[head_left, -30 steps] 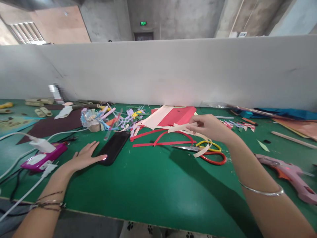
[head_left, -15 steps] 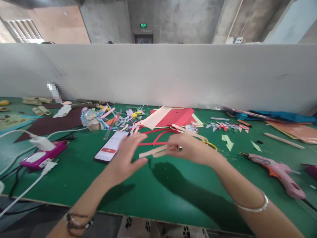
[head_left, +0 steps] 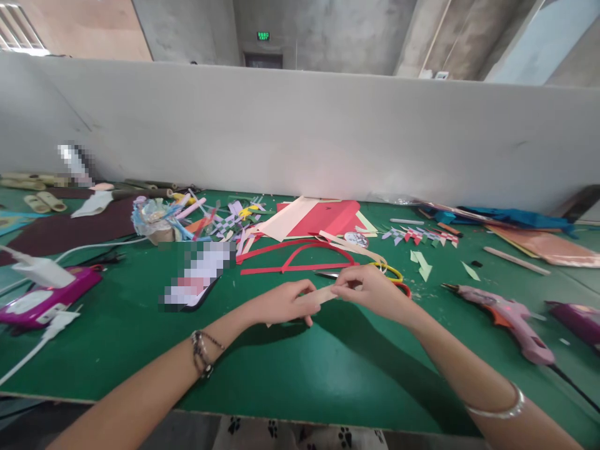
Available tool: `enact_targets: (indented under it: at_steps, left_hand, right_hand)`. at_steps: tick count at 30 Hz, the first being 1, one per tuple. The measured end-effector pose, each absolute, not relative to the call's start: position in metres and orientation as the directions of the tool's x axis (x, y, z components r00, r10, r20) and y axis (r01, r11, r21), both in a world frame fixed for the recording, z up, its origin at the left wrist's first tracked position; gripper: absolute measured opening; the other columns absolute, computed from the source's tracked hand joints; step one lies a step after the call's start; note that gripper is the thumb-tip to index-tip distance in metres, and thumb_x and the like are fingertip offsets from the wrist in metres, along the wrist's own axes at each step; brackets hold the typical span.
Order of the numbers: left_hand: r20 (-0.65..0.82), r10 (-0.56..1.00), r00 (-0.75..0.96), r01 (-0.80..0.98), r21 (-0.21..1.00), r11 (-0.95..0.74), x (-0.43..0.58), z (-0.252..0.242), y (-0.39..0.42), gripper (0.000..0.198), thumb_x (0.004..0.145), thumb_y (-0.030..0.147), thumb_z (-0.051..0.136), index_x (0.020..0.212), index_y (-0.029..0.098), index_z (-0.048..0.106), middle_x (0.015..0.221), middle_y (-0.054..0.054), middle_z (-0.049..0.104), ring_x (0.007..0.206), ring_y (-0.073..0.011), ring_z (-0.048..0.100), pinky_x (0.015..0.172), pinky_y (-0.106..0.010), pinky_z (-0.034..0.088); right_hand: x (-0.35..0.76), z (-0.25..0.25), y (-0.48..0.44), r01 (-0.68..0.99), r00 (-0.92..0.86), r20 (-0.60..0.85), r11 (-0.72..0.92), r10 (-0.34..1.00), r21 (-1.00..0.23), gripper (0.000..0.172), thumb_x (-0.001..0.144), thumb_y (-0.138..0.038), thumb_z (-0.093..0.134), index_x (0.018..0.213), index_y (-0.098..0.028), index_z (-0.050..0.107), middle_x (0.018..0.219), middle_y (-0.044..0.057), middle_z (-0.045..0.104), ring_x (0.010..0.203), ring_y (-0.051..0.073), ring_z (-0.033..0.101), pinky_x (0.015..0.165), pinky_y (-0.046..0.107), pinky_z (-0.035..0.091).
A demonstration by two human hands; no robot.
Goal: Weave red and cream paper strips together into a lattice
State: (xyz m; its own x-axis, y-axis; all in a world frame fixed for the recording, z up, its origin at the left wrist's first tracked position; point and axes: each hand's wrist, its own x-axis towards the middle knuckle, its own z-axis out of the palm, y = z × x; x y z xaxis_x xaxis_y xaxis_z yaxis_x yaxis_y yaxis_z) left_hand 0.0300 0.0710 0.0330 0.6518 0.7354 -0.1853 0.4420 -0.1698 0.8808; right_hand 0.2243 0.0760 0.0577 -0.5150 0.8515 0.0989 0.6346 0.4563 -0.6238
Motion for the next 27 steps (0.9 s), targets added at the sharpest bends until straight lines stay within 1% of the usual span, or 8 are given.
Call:
enact_targets:
  at_steps: [2, 5, 9, 12, 15, 21, 24, 27]
  left_hand:
    - [-0.209, 0.711, 0.672, 0.341, 0.939, -0.047, 0.035, 0.028, 0.074, 0.020, 0.081, 0.036, 0.046, 0.085, 0.017, 0.046, 0.066, 0.002, 0.057, 0.057, -0.0100, 0.055, 0.052, -0.020, 0.040]
    - [-0.206, 0.718, 0.665, 0.273, 0.962, 0.023, 0.036, 0.021, 0.075, 0.015, 0.081, 0.031, 0.047, 0.081, 0.016, 0.047, 0.059, 0.006, 0.049, 0.046, -0.0064, 0.050, 0.049, -0.019, 0.040]
    - [-0.250, 0.741, 0.624, 0.268, 0.958, 0.098, 0.027, 0.017, 0.077, 0.020, 0.085, 0.031, 0.038, 0.075, 0.016, 0.046, 0.059, 0.004, 0.053, 0.040, -0.0057, 0.051, 0.042, -0.017, 0.039]
    - [-0.262, 0.759, 0.596, 0.268, 0.956, 0.120, 0.018, 0.018, 0.082, 0.019, 0.086, 0.030, 0.035, 0.092, 0.016, 0.047, 0.059, 0.003, 0.057, 0.040, -0.0080, 0.054, 0.043, -0.018, 0.040]
    - [-0.227, 0.778, 0.586, 0.238, 0.966, 0.103, 0.015, 0.020, 0.084, 0.026, 0.086, 0.032, 0.037, 0.108, 0.020, 0.041, 0.069, 0.002, 0.059, 0.046, -0.0091, 0.057, 0.047, -0.020, 0.044]
    - [-0.236, 0.739, 0.631, 0.309, 0.950, 0.040, 0.018, 0.023, 0.079, 0.031, 0.082, 0.044, 0.038, 0.082, 0.016, 0.051, 0.063, 0.003, 0.053, 0.047, -0.0078, 0.052, 0.045, -0.018, 0.041]
    - [-0.223, 0.742, 0.632, 0.388, 0.920, -0.055, 0.019, 0.023, 0.078, 0.027, 0.078, 0.039, 0.048, 0.071, 0.015, 0.055, 0.059, 0.004, 0.052, 0.039, -0.0039, 0.042, 0.039, -0.015, 0.034]
    - [-0.193, 0.768, 0.611, 0.404, 0.910, -0.093, 0.018, 0.023, 0.079, 0.027, 0.080, 0.035, 0.046, 0.068, 0.014, 0.058, 0.055, 0.004, 0.051, 0.038, -0.0035, 0.040, 0.038, -0.015, 0.031]
  right_hand:
    - [0.222, 0.048, 0.079, 0.630, -0.449, 0.185, 0.456, 0.874, -0.629, 0.029, 0.074, -0.032, 0.052, 0.051, -0.016, 0.046, 0.048, -0.003, 0.044, 0.048, 0.008, 0.036, 0.046, 0.020, 0.028]
    - [0.218, 0.032, 0.081, 0.627, -0.322, 0.298, 0.438, 0.899, -0.644, 0.027, 0.071, -0.030, 0.054, 0.051, -0.017, 0.043, 0.047, -0.004, 0.041, 0.046, 0.007, 0.034, 0.044, 0.020, 0.025]
    - [0.221, 0.024, 0.083, 0.600, -0.322, 0.315, 0.450, 0.893, -0.662, 0.029, 0.073, -0.030, 0.054, 0.049, -0.017, 0.042, 0.050, -0.002, 0.047, 0.048, 0.009, 0.040, 0.046, 0.021, 0.030]
    - [0.227, 0.027, 0.084, 0.510, -0.414, 0.314, 0.503, 0.855, -0.698, 0.029, 0.076, -0.029, 0.053, 0.050, -0.016, 0.048, 0.068, 0.003, 0.058, 0.060, 0.012, 0.051, 0.056, 0.023, 0.038]
    - [0.229, 0.028, 0.082, 0.459, -0.488, 0.306, 0.539, 0.817, -0.706, 0.025, 0.077, -0.026, 0.053, 0.054, -0.016, 0.053, 0.073, 0.004, 0.058, 0.065, 0.012, 0.053, 0.061, 0.024, 0.040]
    - [0.219, 0.022, 0.074, 0.443, -0.497, 0.341, 0.572, 0.798, -0.690, 0.027, 0.078, -0.025, 0.053, 0.053, -0.017, 0.048, 0.069, 0.003, 0.055, 0.065, 0.012, 0.051, 0.060, 0.025, 0.041]
    - [0.218, 0.022, 0.074, 0.486, -0.442, 0.343, 0.543, 0.829, -0.685, 0.032, 0.080, -0.027, 0.051, 0.050, -0.016, 0.046, 0.070, 0.003, 0.055, 0.063, 0.011, 0.051, 0.059, 0.025, 0.041]
    - [0.223, 0.025, 0.077, 0.527, -0.408, 0.353, 0.533, 0.842, -0.662, 0.035, 0.080, -0.027, 0.050, 0.048, -0.016, 0.044, 0.074, 0.004, 0.057, 0.065, 0.012, 0.053, 0.061, 0.025, 0.041]
